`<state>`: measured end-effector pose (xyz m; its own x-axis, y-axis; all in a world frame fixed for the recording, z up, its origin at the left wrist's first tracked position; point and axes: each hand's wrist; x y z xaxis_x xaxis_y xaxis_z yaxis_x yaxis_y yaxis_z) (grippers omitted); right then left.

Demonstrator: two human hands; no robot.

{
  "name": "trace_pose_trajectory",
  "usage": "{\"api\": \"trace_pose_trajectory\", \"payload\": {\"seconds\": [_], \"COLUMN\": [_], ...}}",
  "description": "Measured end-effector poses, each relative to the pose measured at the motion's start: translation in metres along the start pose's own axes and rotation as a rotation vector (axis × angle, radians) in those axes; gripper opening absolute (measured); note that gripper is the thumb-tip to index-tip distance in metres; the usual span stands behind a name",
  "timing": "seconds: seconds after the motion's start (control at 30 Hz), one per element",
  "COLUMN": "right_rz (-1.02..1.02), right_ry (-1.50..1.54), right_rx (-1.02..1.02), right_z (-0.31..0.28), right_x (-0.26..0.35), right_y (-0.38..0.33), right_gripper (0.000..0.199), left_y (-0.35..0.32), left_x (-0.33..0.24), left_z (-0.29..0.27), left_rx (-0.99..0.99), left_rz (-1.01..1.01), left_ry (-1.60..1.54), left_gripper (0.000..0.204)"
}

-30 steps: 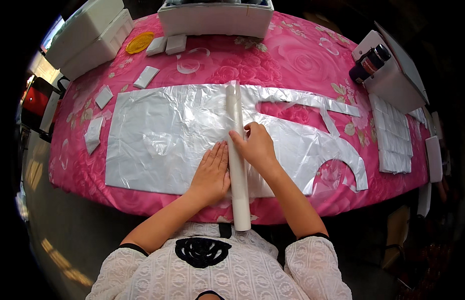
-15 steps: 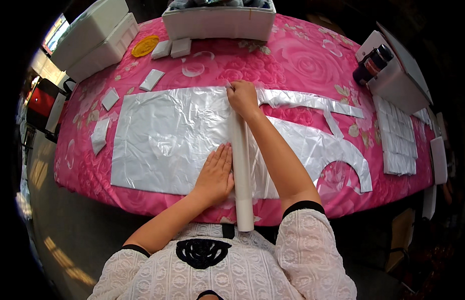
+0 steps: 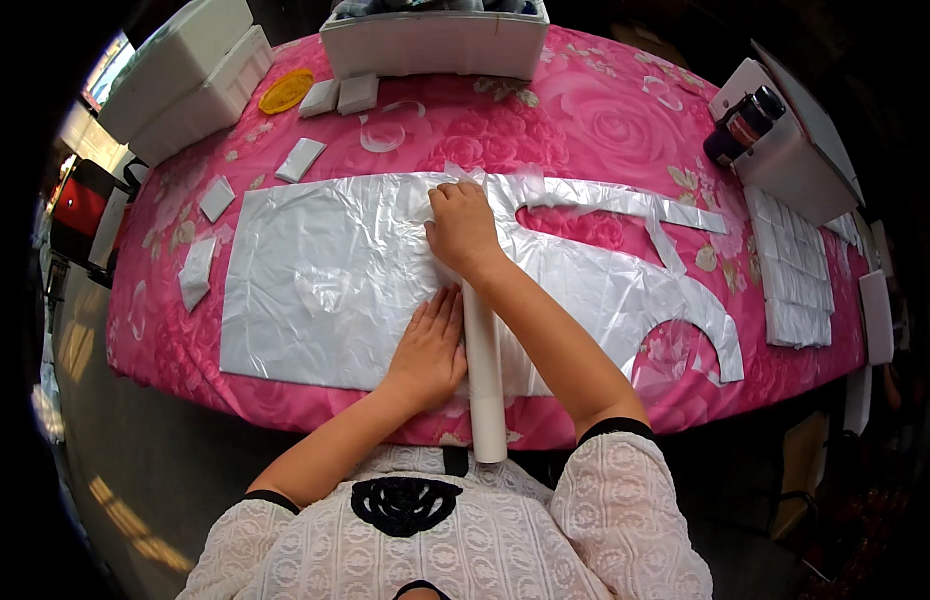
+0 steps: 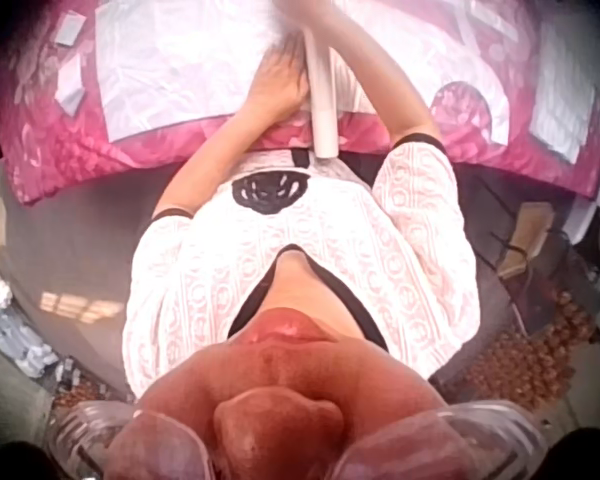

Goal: The person wraps small white rectangular items in clear plastic film. They unroll the film, place an item on it, fold the film around the item, and set the wrapped package aside. The process is repeated for multiple items on a pink floral tablecloth.

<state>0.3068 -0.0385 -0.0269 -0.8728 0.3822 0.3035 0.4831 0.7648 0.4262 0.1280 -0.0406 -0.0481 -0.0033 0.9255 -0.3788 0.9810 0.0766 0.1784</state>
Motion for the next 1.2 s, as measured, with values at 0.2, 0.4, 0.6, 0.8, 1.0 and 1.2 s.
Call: {"api": "trace_pose_trajectory", "payload": {"seconds": [0.2,0.4,0.6,0.8,1.0,1.2], "right_rz": [0.337,0.462,0.523,0.451,-0.051,-0.113], "right_ry": [-0.272,0.123,0.640,1.032,0.545,0.605], "right_rx": [-0.180,-0.125,-0.228,-0.088,0.617,0.884], "right_z": [-0.007,-0.017,-0.022,-0.057,-0.038,-0.044], "right_x": [-0.001,-0.029,-0.044,0.023,0.105,0.115], "right_y": [0.003,0.002,0.000,0.006,-0.034,-0.068], "right_gripper": [0.057,0.027,0.021,0.021,0.027,0.046], "left_y": [0.000,-0.001,0.000,-0.003,-0.003,0.002], "left_x": [0.001,0.001,0.000,0.001,0.006,0.016], "left_z": [-0.001,0.000,0.001,0.001,0.007,0.017], "left_rx": [0.009,0.012,-0.001,-0.010,-0.190,-0.211], "left_rz": [0.000,0.009,0.021,0.019,0.095,0.137], "left_ry": [-0.009,0.016,0.008,0.031,-0.154,0.109], "left_gripper": [0.065,0.065,0.065,0.061,0.058,0.059]}}
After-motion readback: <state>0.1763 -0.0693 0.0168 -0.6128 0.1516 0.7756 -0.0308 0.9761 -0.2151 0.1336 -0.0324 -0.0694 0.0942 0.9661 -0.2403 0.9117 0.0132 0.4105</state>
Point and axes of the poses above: each hand's wrist, its own y-axis towards the middle knuckle, its own z-axis out of the palm, x = y × z, and after that the axes turned 3 degrees about z, right-handed
